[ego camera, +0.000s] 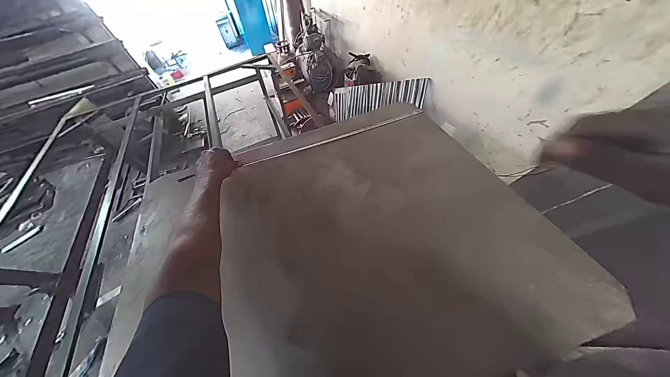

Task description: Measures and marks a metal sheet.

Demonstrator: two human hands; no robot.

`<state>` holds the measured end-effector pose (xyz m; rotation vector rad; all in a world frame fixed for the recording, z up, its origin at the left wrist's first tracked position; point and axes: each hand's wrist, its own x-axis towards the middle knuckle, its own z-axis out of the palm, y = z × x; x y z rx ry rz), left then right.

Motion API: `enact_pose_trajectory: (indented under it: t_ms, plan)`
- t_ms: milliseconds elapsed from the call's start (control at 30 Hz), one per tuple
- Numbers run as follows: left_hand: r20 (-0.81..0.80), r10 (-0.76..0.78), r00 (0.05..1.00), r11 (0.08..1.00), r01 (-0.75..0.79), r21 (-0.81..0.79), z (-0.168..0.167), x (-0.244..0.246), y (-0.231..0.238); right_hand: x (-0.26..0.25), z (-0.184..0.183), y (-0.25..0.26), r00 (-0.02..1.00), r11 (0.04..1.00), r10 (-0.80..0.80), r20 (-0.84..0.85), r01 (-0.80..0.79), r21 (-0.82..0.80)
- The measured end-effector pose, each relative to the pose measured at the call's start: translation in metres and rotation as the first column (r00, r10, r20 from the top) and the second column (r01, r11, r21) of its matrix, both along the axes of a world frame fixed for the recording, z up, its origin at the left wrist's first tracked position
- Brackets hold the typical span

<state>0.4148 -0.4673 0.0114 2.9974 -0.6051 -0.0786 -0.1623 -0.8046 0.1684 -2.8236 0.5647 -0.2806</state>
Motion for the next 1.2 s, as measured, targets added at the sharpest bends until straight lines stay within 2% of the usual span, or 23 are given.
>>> enact_pose_trajectory:
  t_ms: [33, 100, 167, 267, 433, 633, 800, 1200]
  plan:
    - [-0.002, -0.005, 1.000, 1.000, 0.005, -0.018, -0.006, 0.002, 0.002, 0.051, -0.002, -0.006, 0.985, 0.980, 0.167, -0.034, -0.170, -0.101]
    - [-0.001, -0.004, 1.000, 0.999, 0.004, -0.045, -0.014, 0.002, 0.002, 0.146, -0.009, -0.002, 0.943, 0.942, 0.300, -0.146, -0.317, -0.113]
    - [0.015, 0.019, 1.000, 0.998, -0.019, -0.063, -0.016, -0.004, 0.003, 0.228, -0.024, 0.010, 0.918, 0.942, 0.308, -0.250, -0.330, -0.053]
    - [0.074, 0.074, 0.995, 0.995, -0.068, -0.069, -0.014, -0.023, 0.000, 0.329, -0.061, 0.028, 0.898, 0.933, 0.328, -0.293, -0.357, -0.051]
    - [0.181, 0.116, 0.977, 0.989, -0.098, -0.108, -0.023, -0.045, -0.002, 0.432, -0.124, 0.051, 0.860, 0.920, 0.365, -0.356, -0.391, -0.002]
    - [0.211, 0.134, 0.968, 0.983, -0.103, -0.150, -0.031, -0.049, -0.003, 0.489, -0.161, 0.050, 0.846, 0.928, 0.343, -0.409, -0.373, 0.006]
    - [0.224, 0.120, 0.967, 0.986, -0.089, -0.143, -0.030, -0.050, -0.003, 0.504, -0.146, 0.066, 0.769, 0.895, 0.328, -0.549, -0.438, -0.079]
    - [0.209, 0.153, 0.966, 0.981, -0.123, -0.150, -0.036, -0.048, -0.003, 0.508, -0.126, 0.092, 0.733, 0.891, 0.177, -0.656, -0.403, -0.210]
